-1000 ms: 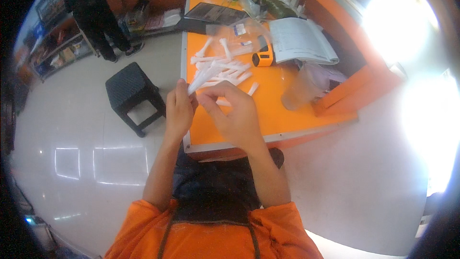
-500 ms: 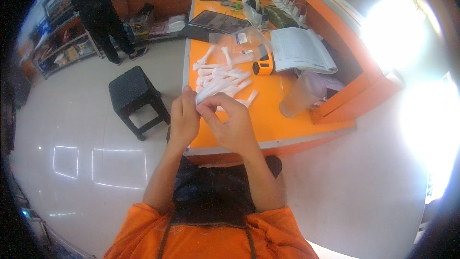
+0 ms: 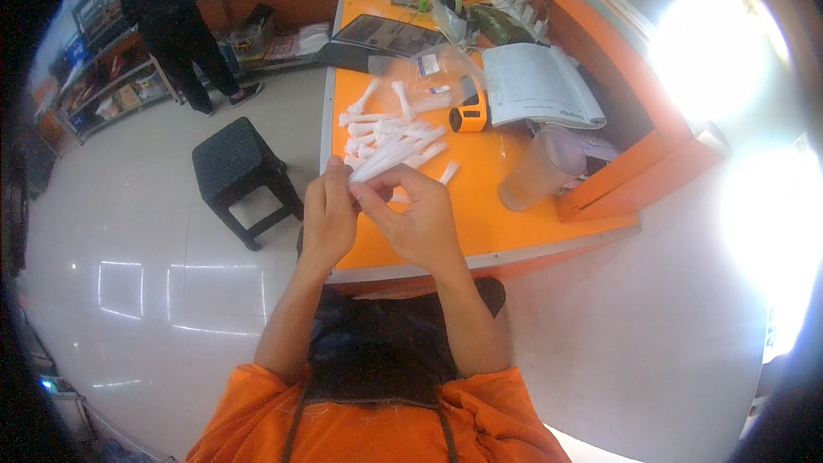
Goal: The person sits at an orange counter and repeatedly picks up small white plastic pieces, aligns them, and places them into clear plastic bags. The person handles the pieces one at a time and occasionally adjusts the pile on the counter.
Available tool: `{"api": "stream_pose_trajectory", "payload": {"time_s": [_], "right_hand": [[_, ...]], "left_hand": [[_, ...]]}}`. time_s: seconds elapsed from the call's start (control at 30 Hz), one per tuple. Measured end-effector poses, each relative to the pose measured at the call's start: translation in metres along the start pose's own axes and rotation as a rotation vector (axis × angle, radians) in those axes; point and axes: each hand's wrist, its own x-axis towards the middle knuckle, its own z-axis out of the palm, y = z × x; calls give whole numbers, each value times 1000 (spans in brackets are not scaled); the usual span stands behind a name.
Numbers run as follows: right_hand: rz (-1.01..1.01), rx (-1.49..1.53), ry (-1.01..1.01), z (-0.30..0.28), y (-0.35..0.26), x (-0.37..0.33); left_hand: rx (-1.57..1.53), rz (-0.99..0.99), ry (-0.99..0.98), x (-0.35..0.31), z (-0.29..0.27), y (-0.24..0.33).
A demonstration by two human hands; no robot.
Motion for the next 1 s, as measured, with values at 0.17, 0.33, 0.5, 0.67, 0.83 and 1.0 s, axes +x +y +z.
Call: {"api": "stream_pose_trajectory", "payload": {"time_s": [0.17, 0.33, 0.5, 0.67, 0.83, 1.0], "right_hand": [[25, -8, 8, 0, -1, 0], [100, 37, 14, -1, 4, -2], [118, 44, 14, -2, 0, -2], [132, 40, 5, -4, 2, -2], [112, 32, -2, -4, -4, -2], [50, 5, -47, -11, -5, -7]], "left_hand": [[-93, 18, -32, 2, 0, -8], [-162, 107, -3, 2, 7, -8], [-122, 161, -22, -4, 3, -2], [-79, 204, -134, 0, -6, -22], [-117, 177, -156, 1, -7, -14], [-214, 83, -163, -6, -3, 5]]}}
